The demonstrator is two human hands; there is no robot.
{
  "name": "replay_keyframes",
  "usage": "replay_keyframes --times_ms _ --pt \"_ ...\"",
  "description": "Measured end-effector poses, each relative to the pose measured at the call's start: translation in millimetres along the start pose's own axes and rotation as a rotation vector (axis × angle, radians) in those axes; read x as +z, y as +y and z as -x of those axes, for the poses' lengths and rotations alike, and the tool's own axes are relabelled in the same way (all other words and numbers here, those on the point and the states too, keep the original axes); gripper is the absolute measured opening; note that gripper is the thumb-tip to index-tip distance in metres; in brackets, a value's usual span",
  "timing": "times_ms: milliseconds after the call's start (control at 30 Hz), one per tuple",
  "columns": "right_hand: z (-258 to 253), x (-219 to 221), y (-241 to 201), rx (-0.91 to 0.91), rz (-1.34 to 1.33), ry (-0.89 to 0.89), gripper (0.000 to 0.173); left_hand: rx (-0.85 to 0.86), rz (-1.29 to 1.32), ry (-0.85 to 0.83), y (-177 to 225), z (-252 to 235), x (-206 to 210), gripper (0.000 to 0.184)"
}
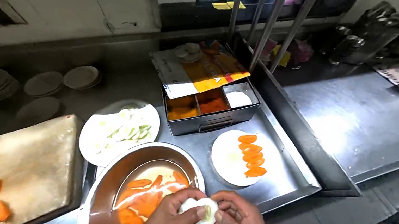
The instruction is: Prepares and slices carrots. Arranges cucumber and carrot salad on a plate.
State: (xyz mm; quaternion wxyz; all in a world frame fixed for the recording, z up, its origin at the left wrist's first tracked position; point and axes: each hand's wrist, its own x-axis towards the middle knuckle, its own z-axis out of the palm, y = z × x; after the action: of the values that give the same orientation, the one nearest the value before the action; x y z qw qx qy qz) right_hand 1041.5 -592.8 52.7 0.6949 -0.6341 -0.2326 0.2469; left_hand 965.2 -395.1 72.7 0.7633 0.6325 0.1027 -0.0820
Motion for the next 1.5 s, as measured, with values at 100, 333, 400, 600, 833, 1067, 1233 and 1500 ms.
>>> replay_keyframes --times_ms 100,333,400,600,833,1067,1233,1500 --pt "-4.7 -12.4 4.2 0.065 -0.027 -0.082 0.03 -0.022 -0.015 0.05 -2.7 -2.8 10.6 0.024" --pt "-14.6 -5.1 4.6 0.218 -0.111 0.047 0.02 0.095 0.045 0.061 -17.6 -19.3 8.4 0.023" --pt "-13.1 -8.3 5.6 0.25 -0.114 0.093 0.019 0.098 0.056 0.09 -22.7 -23.1 10.3 0.021" --pt "-28.6 -39.0 2.5 0.234 -0.069 -0.055 0.02 0.075 0.085 0.235 -18.9 -33.7 23.2 0.015" --pt "-72.8 -109.7 -0.2 0.114 0.112 -0.082 0.019 0.112 0.167 0.499 -16.9 -56.3 61.7 0.012" --pt "-109.1 -143.2 -7.6 0.239 0.101 -0.104 0.017 -0.071 0.119 0.471 -15.5 -81.8 78.9 0.024" --pt "-107.5 -131.2 -3.3 0.209 -0.04 -0.185 0.02 -0.154 0.123 0.225 -4.1 -100.0 70.1 0.065" --pt "-104.1 -114.1 3.9 0.274 -0.102 -0.075 0.016 0.153 0.181 0.332 -22.1 -109.1 62.0 0.016"
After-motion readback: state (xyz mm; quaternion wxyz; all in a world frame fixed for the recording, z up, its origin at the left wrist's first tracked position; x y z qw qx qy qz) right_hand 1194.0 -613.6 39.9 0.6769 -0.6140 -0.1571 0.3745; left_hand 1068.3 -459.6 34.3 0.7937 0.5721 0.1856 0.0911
